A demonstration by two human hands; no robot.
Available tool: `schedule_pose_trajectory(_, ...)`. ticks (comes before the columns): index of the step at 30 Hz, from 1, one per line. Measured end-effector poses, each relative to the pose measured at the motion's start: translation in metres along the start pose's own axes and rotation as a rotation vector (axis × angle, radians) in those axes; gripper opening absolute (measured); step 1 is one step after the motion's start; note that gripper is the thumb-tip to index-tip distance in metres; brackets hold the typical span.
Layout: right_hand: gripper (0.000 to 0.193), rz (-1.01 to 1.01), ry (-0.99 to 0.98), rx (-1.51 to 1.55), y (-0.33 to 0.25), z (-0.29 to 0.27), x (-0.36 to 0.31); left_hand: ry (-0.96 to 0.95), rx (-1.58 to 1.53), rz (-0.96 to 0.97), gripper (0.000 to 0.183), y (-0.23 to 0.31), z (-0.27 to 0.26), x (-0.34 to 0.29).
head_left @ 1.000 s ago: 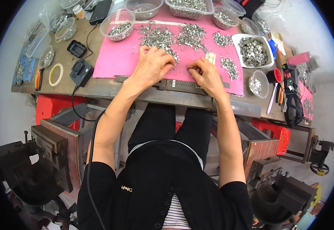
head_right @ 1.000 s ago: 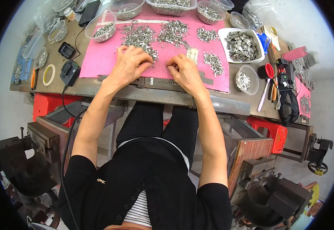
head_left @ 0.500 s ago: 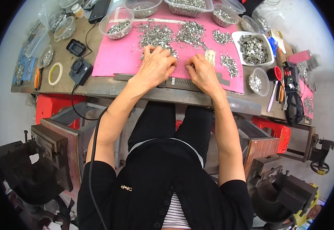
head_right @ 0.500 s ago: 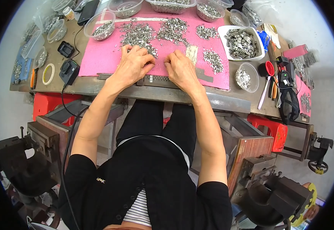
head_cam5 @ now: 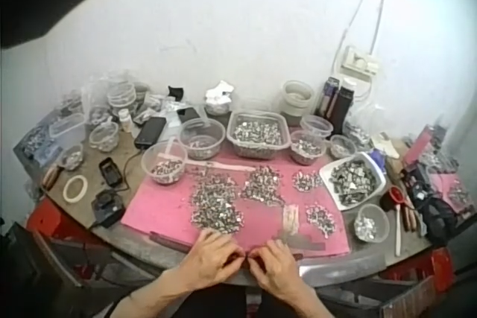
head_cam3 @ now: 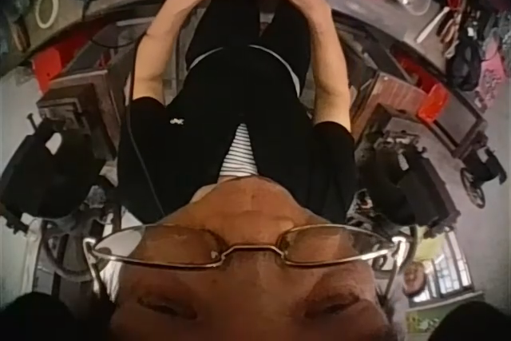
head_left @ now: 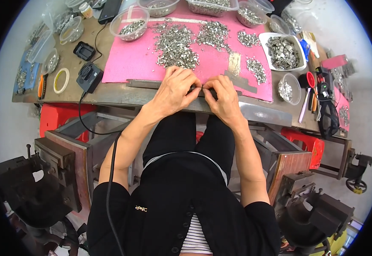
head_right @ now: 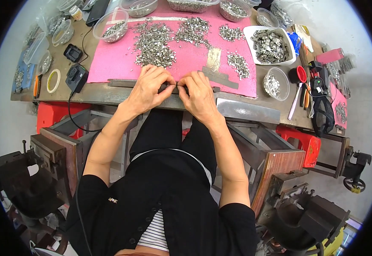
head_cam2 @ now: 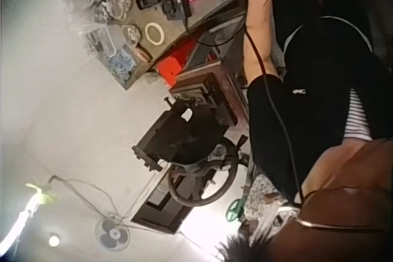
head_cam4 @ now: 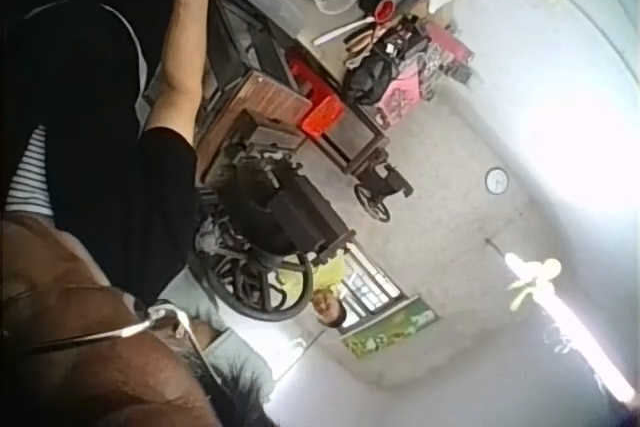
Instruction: Sorting and inserting small metal components into a metal fixture at a workbench.
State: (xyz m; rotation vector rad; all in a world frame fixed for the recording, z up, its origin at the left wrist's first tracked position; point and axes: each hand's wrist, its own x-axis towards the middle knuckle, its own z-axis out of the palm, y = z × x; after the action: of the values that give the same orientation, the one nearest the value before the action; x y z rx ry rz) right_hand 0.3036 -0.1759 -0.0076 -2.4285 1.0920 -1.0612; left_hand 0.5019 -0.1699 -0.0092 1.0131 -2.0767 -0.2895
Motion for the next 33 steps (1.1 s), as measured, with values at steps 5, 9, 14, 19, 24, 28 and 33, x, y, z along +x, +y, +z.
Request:
schedule_pose_trajectory(5,0.017,0.005,0.031,-0.011,0.001,-0.001,-0.003,-0.026,0.02,0.009,0.012,0.0,0.003,0.002)
schedule_pose_trajectory(9,0.015,0.037,0.076,0.068,0.005,-0.004,-0.002,-0.051,-0.031,-0.007,0.011,-0.002,-0.001,0.002)
schedule_pose_trajectory(14,0.012,0.119,0.097,0.049,0.009,-0.008,0.008,0.016,-0.065,-0.051,0.012,-0.001,0.006,-0.006)
schedule_pose_trajectory(19,0.007,0.117,0.045,0.029,0.016,0.002,0.035,0.119,0.088,-0.092,0.024,0.007,0.019,-0.01)
schedule_pose_trajectory(24,0.009,0.128,-0.005,-0.035,0.024,0.016,0.051,0.316,0.102,-0.17,0.015,0.005,-0.004,-0.017)
schedule_pose_trajectory(28,0.007,0.109,-0.027,-0.084,0.026,0.018,0.051,0.392,0.277,-0.405,0.01,-0.02,-0.046,-0.036)
schedule_pose_trajectory(33,0.008,0.177,-0.088,0.016,0.03,0.011,0.052,0.273,0.333,-0.491,0.008,-0.033,-0.067,-0.042)
